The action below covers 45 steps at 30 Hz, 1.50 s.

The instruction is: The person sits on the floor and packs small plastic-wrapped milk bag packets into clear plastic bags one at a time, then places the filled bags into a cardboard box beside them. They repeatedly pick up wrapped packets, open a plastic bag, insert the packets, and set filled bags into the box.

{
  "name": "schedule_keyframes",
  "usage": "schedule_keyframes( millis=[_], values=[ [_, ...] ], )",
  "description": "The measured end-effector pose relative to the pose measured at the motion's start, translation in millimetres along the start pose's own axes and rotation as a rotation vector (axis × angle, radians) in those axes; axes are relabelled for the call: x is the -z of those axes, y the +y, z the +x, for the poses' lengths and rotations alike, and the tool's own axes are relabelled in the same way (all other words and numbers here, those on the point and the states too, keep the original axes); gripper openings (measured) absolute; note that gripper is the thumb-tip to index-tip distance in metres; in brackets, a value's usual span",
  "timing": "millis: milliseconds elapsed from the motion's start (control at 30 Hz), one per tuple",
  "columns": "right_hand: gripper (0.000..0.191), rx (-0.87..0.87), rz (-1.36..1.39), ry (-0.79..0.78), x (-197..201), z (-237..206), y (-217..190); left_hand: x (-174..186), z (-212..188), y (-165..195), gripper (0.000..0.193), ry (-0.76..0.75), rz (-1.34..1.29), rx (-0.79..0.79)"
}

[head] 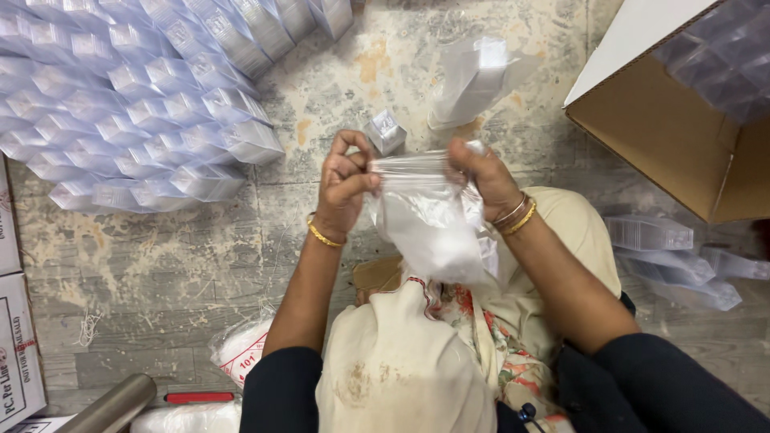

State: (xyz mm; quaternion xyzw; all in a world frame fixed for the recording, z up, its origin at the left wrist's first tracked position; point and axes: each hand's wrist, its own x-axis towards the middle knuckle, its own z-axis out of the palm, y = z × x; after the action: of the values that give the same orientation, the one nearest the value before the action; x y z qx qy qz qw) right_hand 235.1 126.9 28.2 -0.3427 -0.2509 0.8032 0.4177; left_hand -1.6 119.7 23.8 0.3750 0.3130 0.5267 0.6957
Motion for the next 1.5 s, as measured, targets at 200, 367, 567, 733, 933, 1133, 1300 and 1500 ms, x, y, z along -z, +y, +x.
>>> schedule_keyframes(
  millis=[200, 367, 567, 733, 933, 1133, 1300, 1500],
  values=[
    [0.013, 0.288, -0.923, 0.407, -22, 63, 4, 10, 41, -31, 0.026, 0.583, 0.56, -0.126],
    [0.026, 0.33, -1.348, 0.527, -17, 108, 27, 31, 78, -72, 0.026, 0.755, 0.693, 0.122],
    [0.046, 0.517, -1.234, 0.38, 0, 82, 50, 51, 50, -62, 0.049, 0.678, 1.197, -0.093],
    [0.052, 0.174, -0.029, 0.27, 7, 47, 35, 92, 19, 6, 0.074, 1.235, 1.682, -0.399],
    [0.017, 0.101, 0.209, 0.237, 22, 31, 25, 125, 12, 19, 0.072, 0.979, 1.535, -0.116],
    [0.015, 0.224, 0.1, 0.144, 33, 26, 30, 110, 1, -25, 0.077, 0.472, 0.988, -0.233],
    [0.011, 0.248, 0.12, 0.119, 24, 17, 28, 95, 4, -57, 0.082, 0.492, 1.092, -0.162],
    [0.017, 0.293, -0.016, 0.178, 23, 6, 19, 93, 10, -51, 0.074, 0.461, 1.085, -0.27]
  ],
)
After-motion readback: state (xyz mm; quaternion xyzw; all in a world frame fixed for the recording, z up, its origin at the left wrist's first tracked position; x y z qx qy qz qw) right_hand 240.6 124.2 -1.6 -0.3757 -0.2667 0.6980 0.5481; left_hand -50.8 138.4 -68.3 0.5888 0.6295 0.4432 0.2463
